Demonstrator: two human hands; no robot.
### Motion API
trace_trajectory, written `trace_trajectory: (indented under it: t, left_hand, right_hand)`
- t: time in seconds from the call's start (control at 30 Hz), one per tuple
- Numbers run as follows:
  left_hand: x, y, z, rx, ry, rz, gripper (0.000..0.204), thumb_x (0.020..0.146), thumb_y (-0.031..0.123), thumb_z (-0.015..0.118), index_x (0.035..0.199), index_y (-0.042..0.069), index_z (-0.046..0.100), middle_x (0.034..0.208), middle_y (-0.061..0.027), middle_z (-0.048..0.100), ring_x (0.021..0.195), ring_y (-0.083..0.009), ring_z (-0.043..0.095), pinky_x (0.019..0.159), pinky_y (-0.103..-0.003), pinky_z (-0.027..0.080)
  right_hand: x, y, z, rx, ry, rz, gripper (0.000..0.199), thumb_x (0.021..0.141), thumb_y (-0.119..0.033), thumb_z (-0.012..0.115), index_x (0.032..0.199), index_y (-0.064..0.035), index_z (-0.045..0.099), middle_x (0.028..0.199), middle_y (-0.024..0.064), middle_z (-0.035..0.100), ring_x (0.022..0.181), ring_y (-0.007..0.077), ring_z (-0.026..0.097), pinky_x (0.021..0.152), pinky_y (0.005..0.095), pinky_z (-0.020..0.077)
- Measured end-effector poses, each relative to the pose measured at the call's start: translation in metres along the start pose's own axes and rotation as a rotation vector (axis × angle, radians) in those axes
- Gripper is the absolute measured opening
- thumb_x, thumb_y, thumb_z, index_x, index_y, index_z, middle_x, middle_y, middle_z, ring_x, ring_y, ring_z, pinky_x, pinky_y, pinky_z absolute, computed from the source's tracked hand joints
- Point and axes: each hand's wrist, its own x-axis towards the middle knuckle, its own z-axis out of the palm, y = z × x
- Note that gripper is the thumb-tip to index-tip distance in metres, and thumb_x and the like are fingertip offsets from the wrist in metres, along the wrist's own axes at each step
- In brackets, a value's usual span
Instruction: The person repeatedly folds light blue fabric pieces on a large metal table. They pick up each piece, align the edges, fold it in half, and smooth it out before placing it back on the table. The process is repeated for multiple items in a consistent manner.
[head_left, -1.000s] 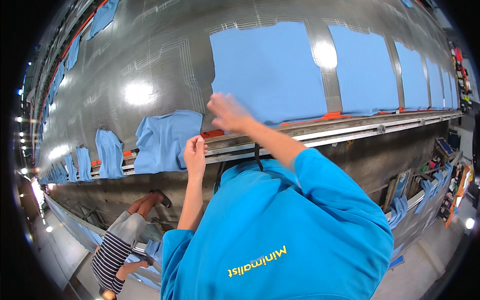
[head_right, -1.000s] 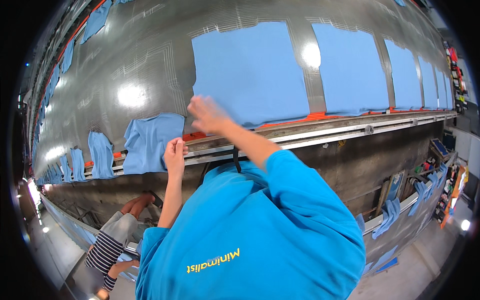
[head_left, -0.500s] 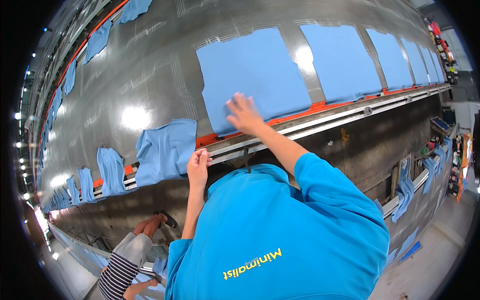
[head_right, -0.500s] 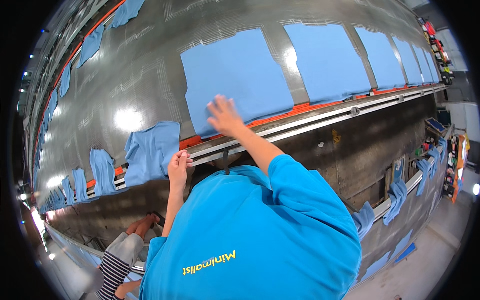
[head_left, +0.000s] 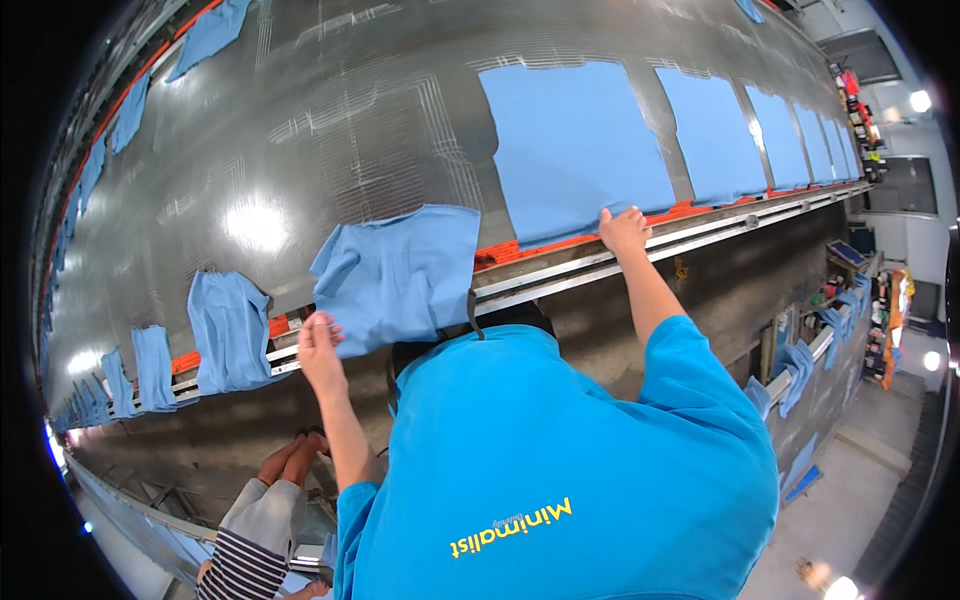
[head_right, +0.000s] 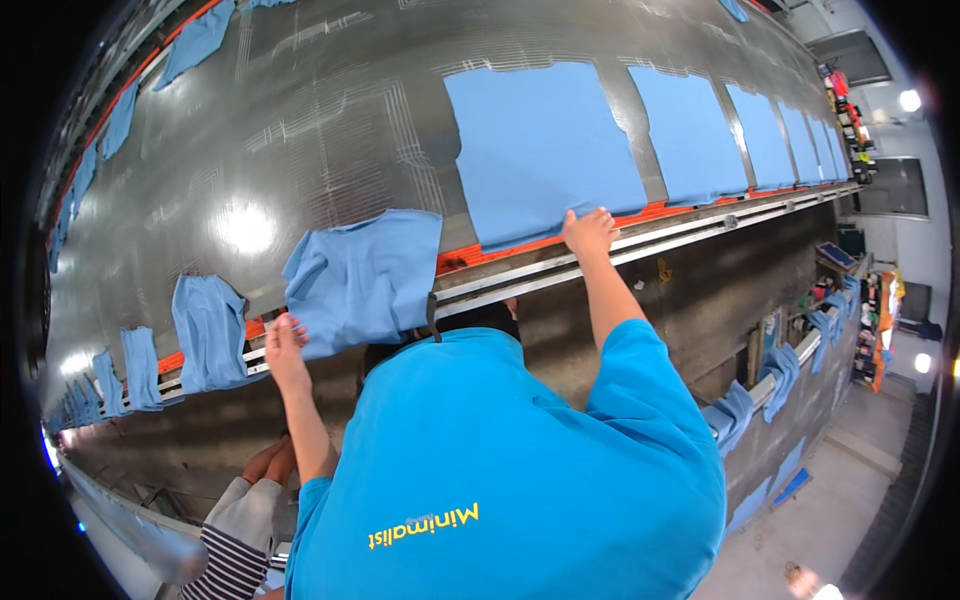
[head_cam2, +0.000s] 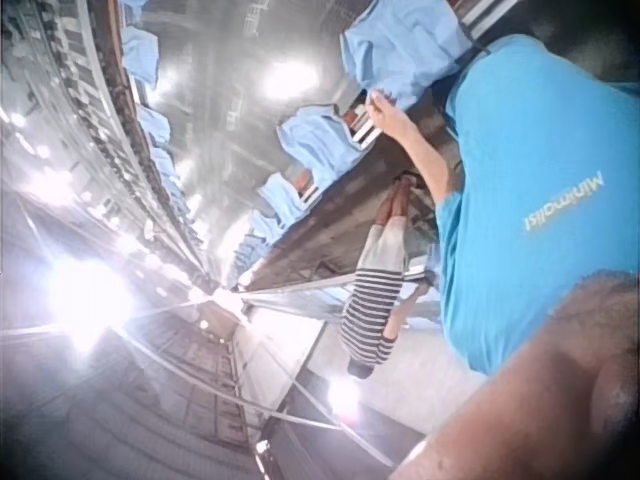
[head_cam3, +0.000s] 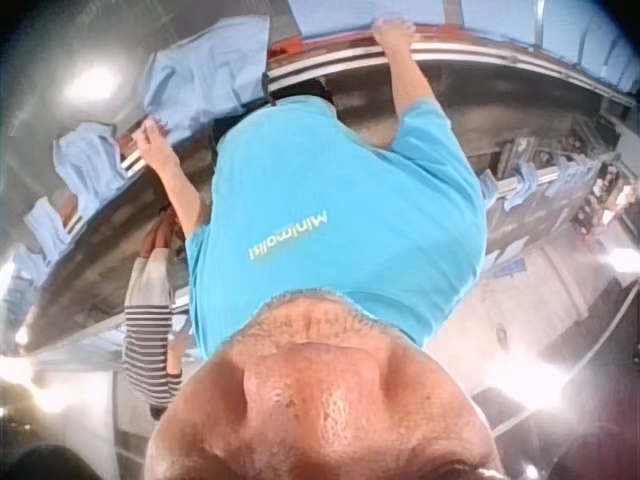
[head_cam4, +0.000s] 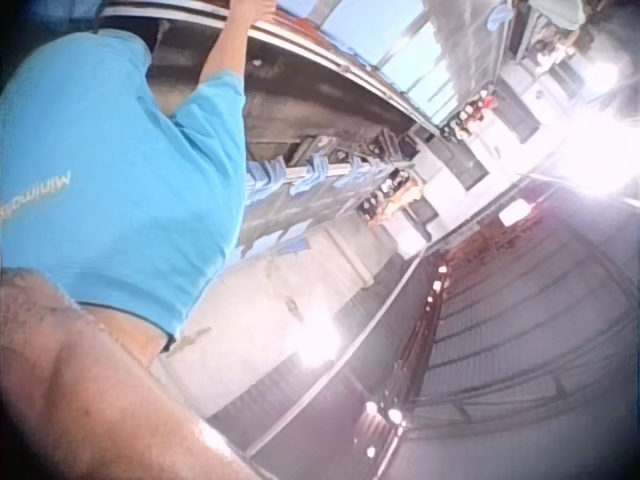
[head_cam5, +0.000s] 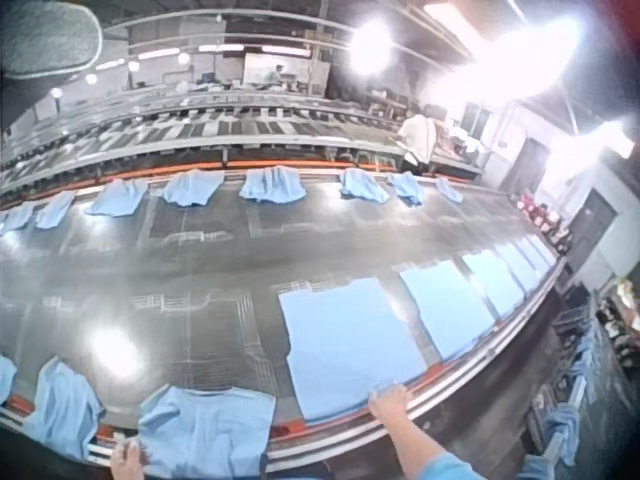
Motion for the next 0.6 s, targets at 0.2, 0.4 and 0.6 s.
trace_trajectory:
  t: [0.2, 0.4, 0.6]
  left_hand:
    - [0.044, -0.005, -0.095, -0.037, 0.093, -0.092, 0.026, 0.107, 0.027, 0.064, 0.118, 0.003, 0.067, 0.101, -0.0031, 0.069, 0.085, -0.0097, 0.064, 0.073, -0.025, 0.053]
    - [0.052, 0.004, -0.102, 0.030, -0.015, -0.096, 0.028, 0.107, 0.026, 0.063, 0.117, 0.000, 0.068, 0.102, -0.0059, 0.069, 0.082, -0.0101, 0.064, 0.072, -0.025, 0.054]
    - [0.030, -0.008, -0.106, 0.157, -0.086, -0.110, 0.026, 0.108, 0.025, 0.062, 0.117, 0.002, 0.068, 0.102, -0.0052, 0.070, 0.084, -0.0101, 0.065, 0.073, -0.025, 0.053]
  right_hand:
    - [-0.029, -0.064, -0.017, 0.309, 0.353, -0.448, 0.031, 0.093, -0.023, 0.069, 0.119, -0.0072, 0.074, 0.115, 0.0218, 0.068, 0.111, 0.0401, 0.064, 0.094, 0.0508, 0.0518]
    - [-0.025, -0.092, -0.003, 0.179, 0.374, -0.416, 0.034, 0.094, -0.017, 0.065, 0.126, -0.0085, 0.072, 0.114, 0.0186, 0.067, 0.106, 0.0377, 0.065, 0.090, 0.0479, 0.0531]
    - [-0.037, -0.101, 0.018, 0.091, 0.532, -0.370, 0.027, 0.095, -0.017, 0.062, 0.119, -0.0124, 0.074, 0.110, 0.0146, 0.068, 0.104, 0.0354, 0.065, 0.088, 0.0466, 0.0539]
